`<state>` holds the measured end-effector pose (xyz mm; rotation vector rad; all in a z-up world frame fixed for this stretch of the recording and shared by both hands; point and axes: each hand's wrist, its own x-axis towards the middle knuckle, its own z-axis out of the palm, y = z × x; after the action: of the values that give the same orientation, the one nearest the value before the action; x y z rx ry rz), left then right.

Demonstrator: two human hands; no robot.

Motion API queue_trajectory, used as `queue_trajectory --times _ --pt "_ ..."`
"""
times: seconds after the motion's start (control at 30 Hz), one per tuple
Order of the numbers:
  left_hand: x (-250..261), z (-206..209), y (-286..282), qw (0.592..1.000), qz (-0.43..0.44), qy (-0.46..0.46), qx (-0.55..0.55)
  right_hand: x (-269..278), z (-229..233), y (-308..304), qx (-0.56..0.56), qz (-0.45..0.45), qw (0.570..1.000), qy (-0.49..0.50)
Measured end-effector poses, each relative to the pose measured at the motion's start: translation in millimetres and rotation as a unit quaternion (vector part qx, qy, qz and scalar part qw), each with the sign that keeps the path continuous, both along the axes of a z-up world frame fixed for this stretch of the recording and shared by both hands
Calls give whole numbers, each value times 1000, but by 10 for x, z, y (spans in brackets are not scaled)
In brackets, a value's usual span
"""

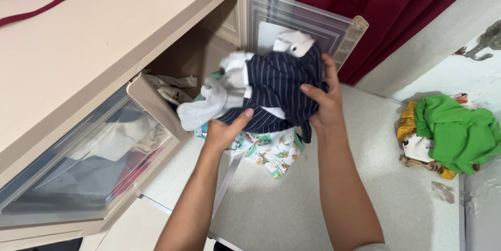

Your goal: The person opens a cabinet door, takes out various garments one at a time, and places them onto a white surface in different piles.

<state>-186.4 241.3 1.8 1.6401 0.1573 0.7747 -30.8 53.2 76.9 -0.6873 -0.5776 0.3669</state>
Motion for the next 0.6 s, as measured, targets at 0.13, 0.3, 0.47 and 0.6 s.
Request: queue_trajectory --times 0.13,0.3,0.47,0.6 --pt "103 177 3 972 -21 -4 -234 -9 66 -80 -106 7 994 13" --pt "-22 52 -51 852 61 -77 -514 -64 -214 -213 -447 -4 891 84" --pt "-251 -147 -151 953 221 68 -195 -71 -804 -285 -644 7 764 -38" --pt "-325 -163 -264 866 380 206 251 -64 -1141 -247 -611 -13 779 -143"
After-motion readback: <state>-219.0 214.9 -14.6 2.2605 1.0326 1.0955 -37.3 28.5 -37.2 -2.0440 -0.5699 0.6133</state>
